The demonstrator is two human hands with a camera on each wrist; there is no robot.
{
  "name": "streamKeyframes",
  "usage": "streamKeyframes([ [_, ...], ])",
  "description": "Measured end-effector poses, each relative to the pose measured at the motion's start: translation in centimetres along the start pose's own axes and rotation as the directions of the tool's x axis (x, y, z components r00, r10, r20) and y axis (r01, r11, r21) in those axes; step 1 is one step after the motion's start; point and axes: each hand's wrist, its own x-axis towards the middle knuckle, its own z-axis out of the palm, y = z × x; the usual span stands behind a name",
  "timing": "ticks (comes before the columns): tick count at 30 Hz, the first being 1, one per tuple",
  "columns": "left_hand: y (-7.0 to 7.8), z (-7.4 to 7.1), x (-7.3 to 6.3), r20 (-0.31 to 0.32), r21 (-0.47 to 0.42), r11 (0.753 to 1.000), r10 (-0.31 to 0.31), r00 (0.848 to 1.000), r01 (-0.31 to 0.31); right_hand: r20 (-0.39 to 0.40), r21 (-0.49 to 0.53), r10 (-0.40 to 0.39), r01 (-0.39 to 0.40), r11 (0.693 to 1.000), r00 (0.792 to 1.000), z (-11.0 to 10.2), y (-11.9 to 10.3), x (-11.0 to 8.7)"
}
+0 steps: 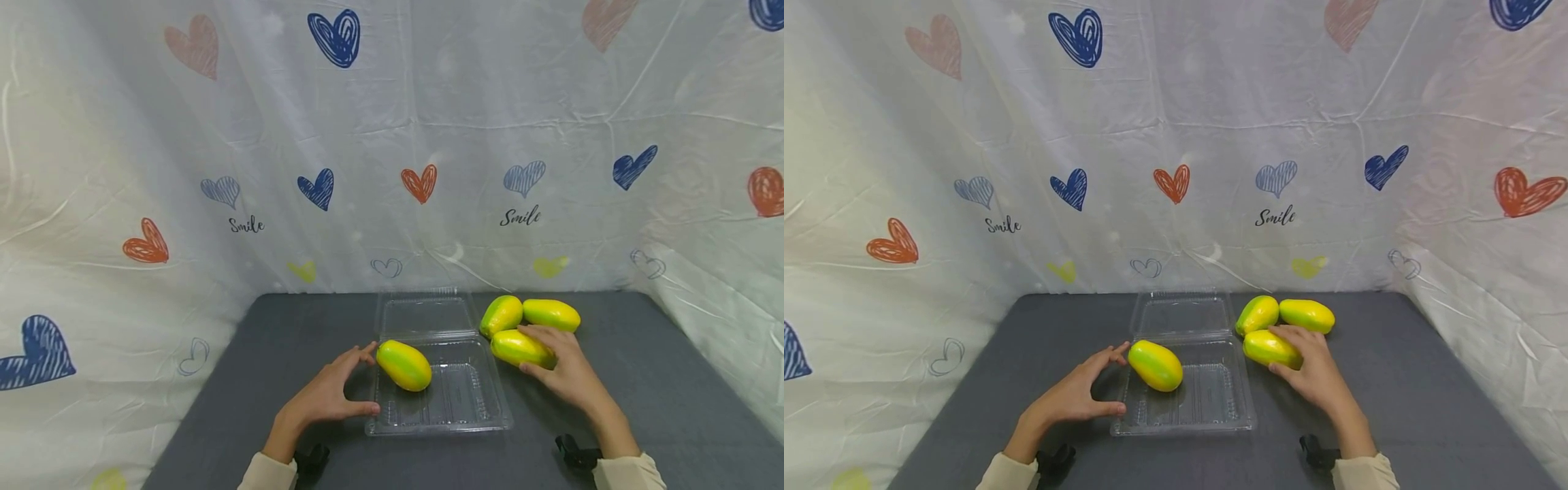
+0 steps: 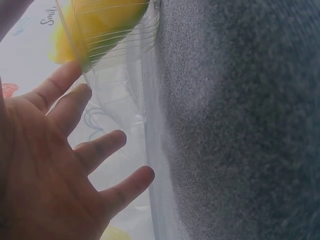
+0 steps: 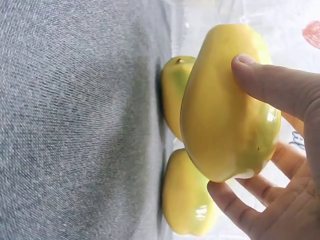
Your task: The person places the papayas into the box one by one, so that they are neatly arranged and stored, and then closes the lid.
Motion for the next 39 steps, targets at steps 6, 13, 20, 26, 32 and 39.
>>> streamKeyframes([
  [6,0.1,0.0,0.0,0.002,-0.001,1.0,-0.001,1.0,0.001,-0.013,-0.001,0.006,-0.006,1.0,1.0,-0.5,-0.4,0.1],
  [13,0.2,0.0,0.0,-0.005,0.012,1.0,-0.003,1.0,0.003,-0.043,0.015,-0.019,0.02,1.0,0.999,-0.6,-1.1,0.5],
  [20,0.3,0.0,-0.1,-0.002,0.009,1.0,-0.007,1.0,0.007,-0.056,0.034,-0.003,0.005,0.999,0.998,0.1,-2.1,1.1],
  [26,0.4,0.0,0.0,-0.002,0.01,1.0,-0.002,1.0,0.002,-0.035,0.077,0.013,-0.01,0.997,0.999,0.8,-3.0,1.5],
  [32,0.4,0.0,-0.1,0.001,0.009,1.0,-0.004,1.0,0.003,-0.03,0.089,0.003,0.0,0.996,1.0,1.5,-3.7,1.8],
  [39,0.5,0.0,0.0,0.001,0.006,1.0,-0.007,1.0,0.007,-0.004,0.107,0.008,-0.007,0.994,1.0,2.3,-4.6,2.1],
])
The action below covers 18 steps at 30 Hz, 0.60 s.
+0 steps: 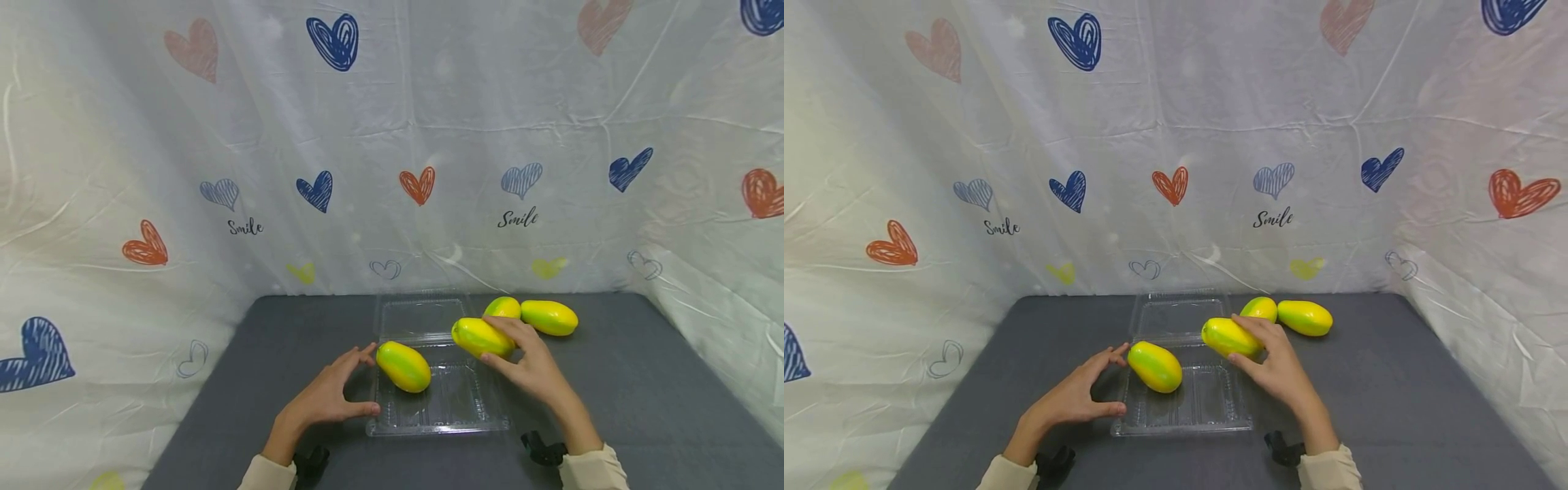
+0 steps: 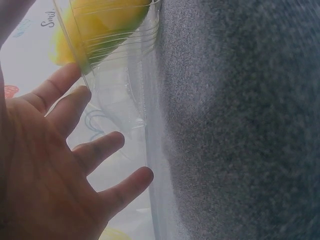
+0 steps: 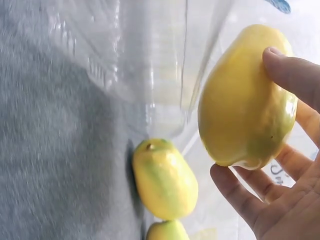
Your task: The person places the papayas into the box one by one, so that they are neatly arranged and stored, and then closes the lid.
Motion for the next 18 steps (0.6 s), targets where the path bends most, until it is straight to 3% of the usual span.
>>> streamKeyframes([
  [18,0.0,0.0,0.0,0.012,0.006,1.0,-0.015,1.0,0.015,0.094,0.142,0.018,-0.031,0.989,0.995,2.6,-2.0,-0.1],
])
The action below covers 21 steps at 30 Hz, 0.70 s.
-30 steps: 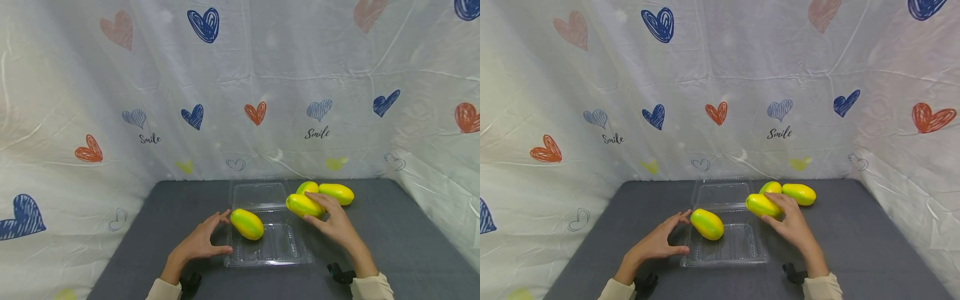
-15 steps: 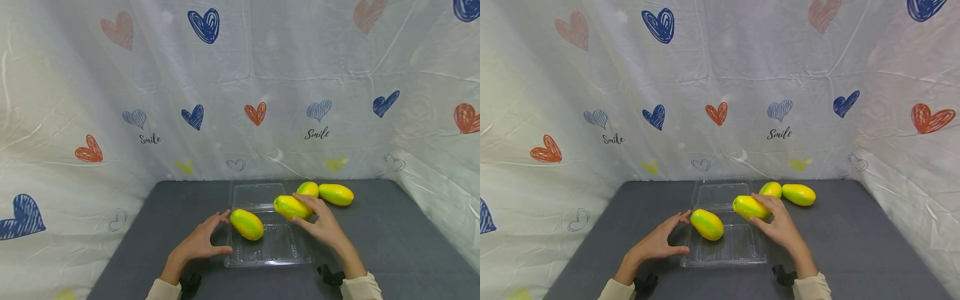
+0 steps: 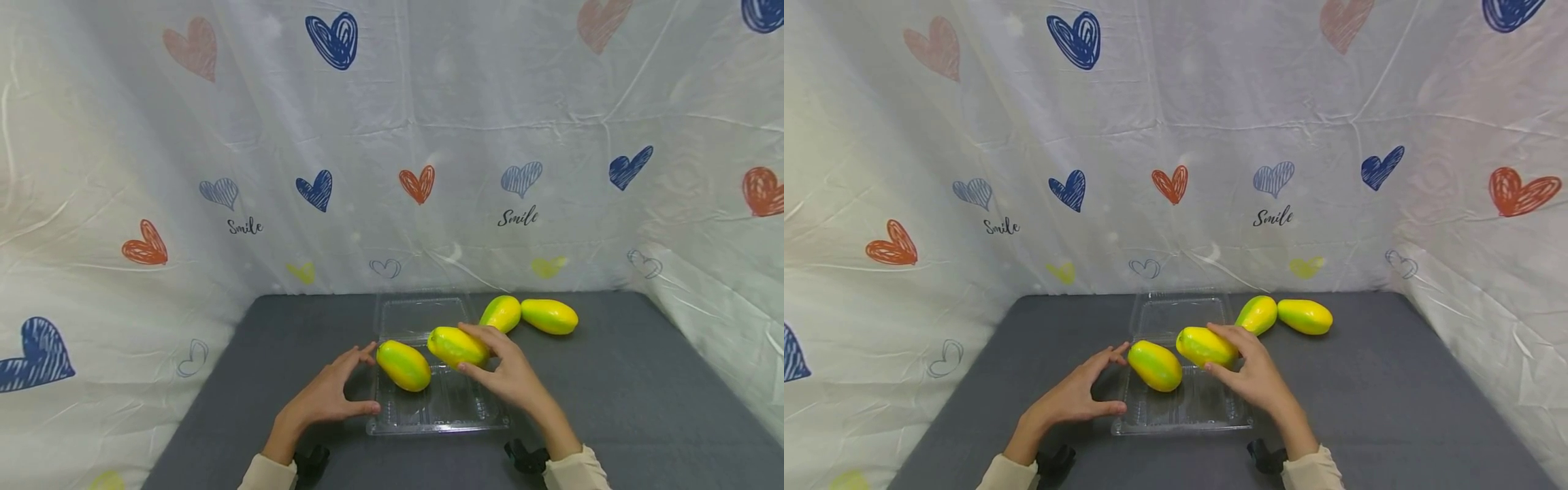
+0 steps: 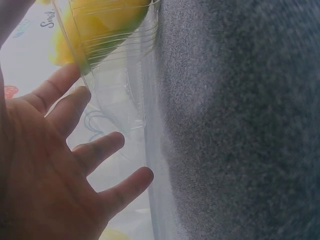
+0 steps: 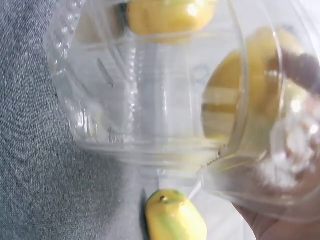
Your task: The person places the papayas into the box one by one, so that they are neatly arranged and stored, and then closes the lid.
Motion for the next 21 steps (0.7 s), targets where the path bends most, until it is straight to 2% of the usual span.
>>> streamKeyframes([
  [6,0.0,0.0,0.1,0.005,-0.004,1.0,-0.003,1.0,0.003,0.013,0.032,-0.008,0.008,0.999,1.0,0.4,-1.0,0.1],
  [15,0.0,0.0,0.1,0.007,-0.003,1.0,-0.002,1.0,0.002,0.096,0.118,-0.021,0.009,0.993,0.995,2.0,-2.6,-0.1],
  [21,0.1,0.1,0.2,0.005,-0.013,1.0,-0.006,1.0,0.006,0.143,0.129,-0.048,0.03,0.991,0.988,3.4,-3.4,-0.4],
])
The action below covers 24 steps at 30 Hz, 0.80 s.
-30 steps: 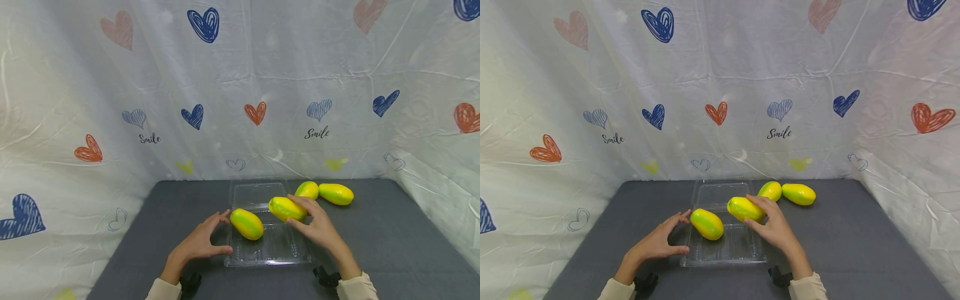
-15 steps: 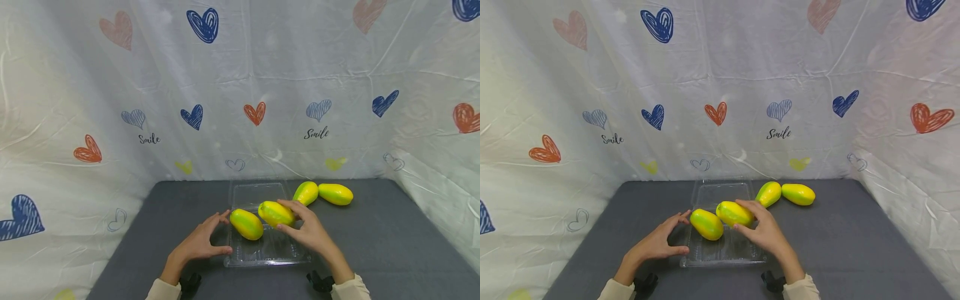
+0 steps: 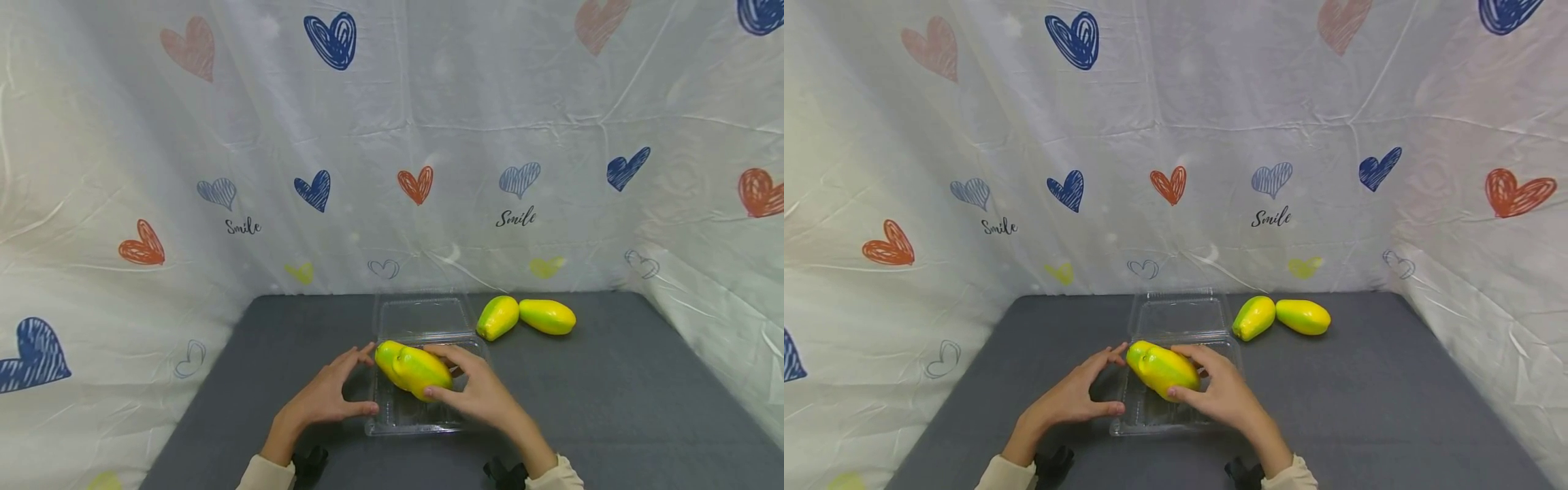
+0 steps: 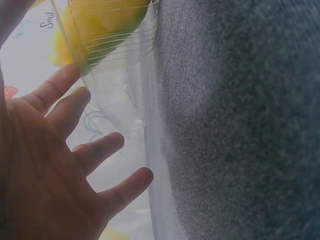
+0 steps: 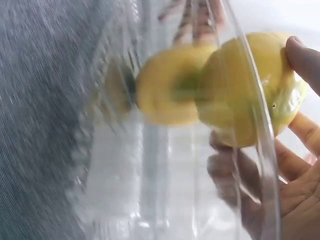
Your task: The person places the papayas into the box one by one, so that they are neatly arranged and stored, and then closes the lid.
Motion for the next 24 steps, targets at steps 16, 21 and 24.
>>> streamKeyframes([
  [16,0.0,0.1,0.0,0.012,-0.006,1.0,-0.015,1.0,0.015,0.103,-0.031,-0.006,0.01,0.999,0.995,2.9,-0.5,-0.3],
  [21,-0.2,0.1,0.0,0.013,-0.007,1.0,-0.013,1.0,0.013,0.101,-0.07,-0.026,0.034,0.997,0.995,3.2,-0.6,-0.3],
  [24,-0.2,0.1,0.0,0.014,-0.013,1.0,-0.015,1.0,0.015,0.106,-0.102,-0.032,0.042,0.994,0.994,3.3,-0.6,-0.3],
])
